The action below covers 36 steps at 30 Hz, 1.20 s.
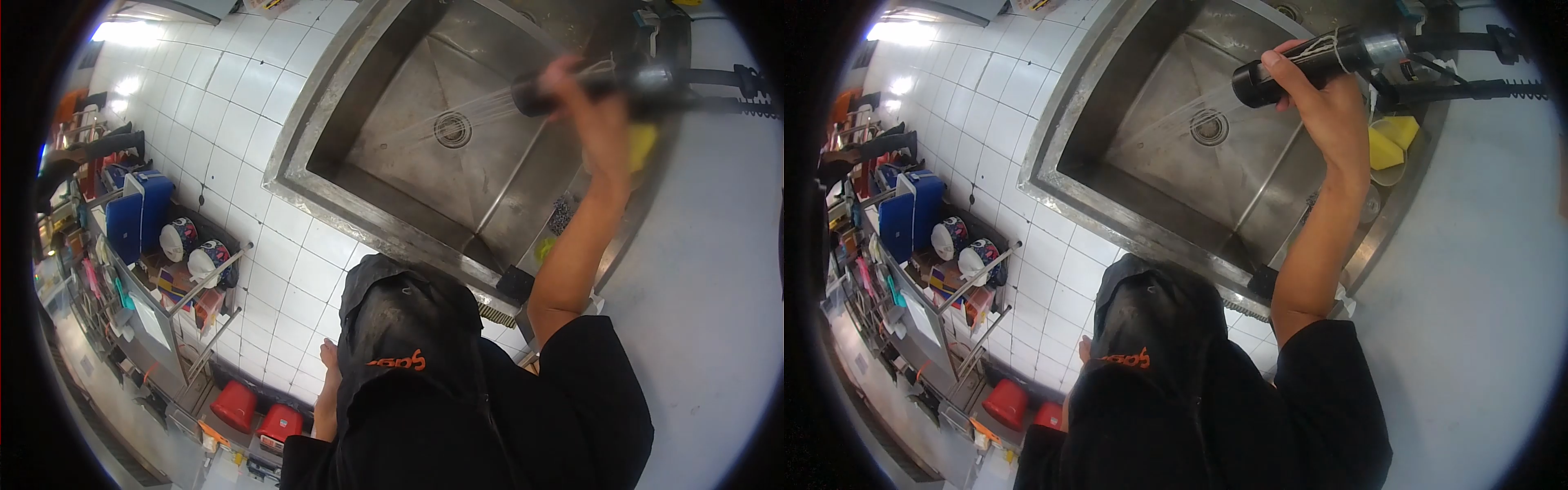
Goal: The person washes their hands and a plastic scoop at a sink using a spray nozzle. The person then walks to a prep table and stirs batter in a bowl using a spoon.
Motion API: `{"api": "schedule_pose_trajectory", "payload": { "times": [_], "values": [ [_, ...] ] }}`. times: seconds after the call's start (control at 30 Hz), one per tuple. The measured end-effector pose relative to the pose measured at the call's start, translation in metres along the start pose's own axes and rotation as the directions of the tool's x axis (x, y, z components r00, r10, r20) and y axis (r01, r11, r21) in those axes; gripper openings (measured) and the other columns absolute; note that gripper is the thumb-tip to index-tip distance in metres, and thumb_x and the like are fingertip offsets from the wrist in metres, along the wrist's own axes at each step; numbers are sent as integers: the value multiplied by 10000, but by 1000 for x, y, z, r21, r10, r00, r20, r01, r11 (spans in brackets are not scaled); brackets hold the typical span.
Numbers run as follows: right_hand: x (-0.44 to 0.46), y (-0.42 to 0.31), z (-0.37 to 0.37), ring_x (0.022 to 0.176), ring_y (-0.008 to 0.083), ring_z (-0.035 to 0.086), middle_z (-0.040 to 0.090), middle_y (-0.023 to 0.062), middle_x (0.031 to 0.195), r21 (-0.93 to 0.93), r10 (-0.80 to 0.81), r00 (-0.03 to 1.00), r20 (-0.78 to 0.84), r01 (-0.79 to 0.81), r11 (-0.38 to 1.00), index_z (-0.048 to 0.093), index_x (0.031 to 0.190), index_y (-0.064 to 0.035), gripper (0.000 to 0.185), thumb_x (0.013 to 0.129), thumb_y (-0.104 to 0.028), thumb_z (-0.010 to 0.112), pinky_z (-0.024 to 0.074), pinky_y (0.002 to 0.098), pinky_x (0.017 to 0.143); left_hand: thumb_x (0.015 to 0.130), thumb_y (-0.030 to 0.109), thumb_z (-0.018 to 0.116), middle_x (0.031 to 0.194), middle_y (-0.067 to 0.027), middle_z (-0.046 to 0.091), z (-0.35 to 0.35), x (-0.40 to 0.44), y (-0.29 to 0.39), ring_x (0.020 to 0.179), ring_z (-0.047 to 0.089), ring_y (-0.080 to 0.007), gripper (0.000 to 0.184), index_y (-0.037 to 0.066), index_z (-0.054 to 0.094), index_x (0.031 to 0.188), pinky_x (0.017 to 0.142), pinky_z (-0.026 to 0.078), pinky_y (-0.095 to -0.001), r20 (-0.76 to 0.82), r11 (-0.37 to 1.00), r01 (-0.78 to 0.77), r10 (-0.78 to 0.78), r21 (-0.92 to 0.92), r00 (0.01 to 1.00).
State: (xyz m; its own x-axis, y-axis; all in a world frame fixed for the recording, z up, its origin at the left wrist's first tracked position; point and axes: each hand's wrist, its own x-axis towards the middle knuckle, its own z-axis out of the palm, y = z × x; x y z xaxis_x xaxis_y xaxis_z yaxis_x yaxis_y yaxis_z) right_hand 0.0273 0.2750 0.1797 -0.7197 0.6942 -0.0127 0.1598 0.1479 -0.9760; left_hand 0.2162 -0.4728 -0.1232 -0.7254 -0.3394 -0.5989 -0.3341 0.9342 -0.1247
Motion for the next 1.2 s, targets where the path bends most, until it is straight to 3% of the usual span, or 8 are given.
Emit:
{"api": "schedule_pose_trajectory", "payload": {
  "times": [0.23,0.33,0.6,0.83,0.93,1.03,1.2],
  "values": [
    [2,7,-8,604,94,558,650,25,754,-87,-11,1000,2,12,996,682,936,-30,285,847,-294,743,438,235,571,982,481,341,1011,-353,635,-5,-1,4,1002,591,-512,640,-95,620,1007,878,453,-544,-11,1000,-6,6,0,1000],
    [4,10,-14,606,95,559,651,19,757,-133,7,1000,-21,-10,991,685,936,-35,289,845,-303,746,437,234,571,984,480,342,995,-348,640,-10,1,7,989,595,-513,638,-94,621,1005,868,459,-540,26,985,142,-140,-101,990],
    [5,9,-13,616,96,564,654,21,763,-184,31,999,-16,-33,982,684,943,-31,298,844,-305,746,440,232,582,983,483,346,970,-346,646,-10,1,7,972,607,-508,641,-95,624,998,859,464,-535,4,986,117,-118,-119,993],
    [4,5,-1,612,97,564,655,35,758,-1,-17,999,29,17,1000,679,946,-23,279,847,-276,742,433,233,585,980,482,341,986,-352,641,-6,0,4,988,602,-510,650,-105,620,1007,873,460,-533,-13,981,144,-147,-127,989],
    [2,0,4,611,97,567,655,38,757,55,3,999,43,-5,998,676,953,-21,278,847,-271,740,433,233,585,980,483,336,1001,-353,638,0,6,-2,1001,598,-509,655,-107,617,1014,884,457,-535,10,999,33,-34,43,999],
    [1,-5,6,609,95,570,656,36,755,61,18,999,35,-20,998,675,961,-23,287,845,-277,740,426,230,581,979,485,333,1014,-353,636,0,7,-5,1013,594,-508,654,-103,616,1020,894,453,-537,34,999,1,-2,50,999],
    [0,-4,5,599,93,570,654,31,750,43,17,999,38,-18,999,677,963,-31,286,843,-284,738,410,224,570,978,492,333,1017,-346,639,-8,3,6,1018,593,-507,650,-89,620,1028,903,451,-535,24,988,130,-129,-83,991]
  ]
}}
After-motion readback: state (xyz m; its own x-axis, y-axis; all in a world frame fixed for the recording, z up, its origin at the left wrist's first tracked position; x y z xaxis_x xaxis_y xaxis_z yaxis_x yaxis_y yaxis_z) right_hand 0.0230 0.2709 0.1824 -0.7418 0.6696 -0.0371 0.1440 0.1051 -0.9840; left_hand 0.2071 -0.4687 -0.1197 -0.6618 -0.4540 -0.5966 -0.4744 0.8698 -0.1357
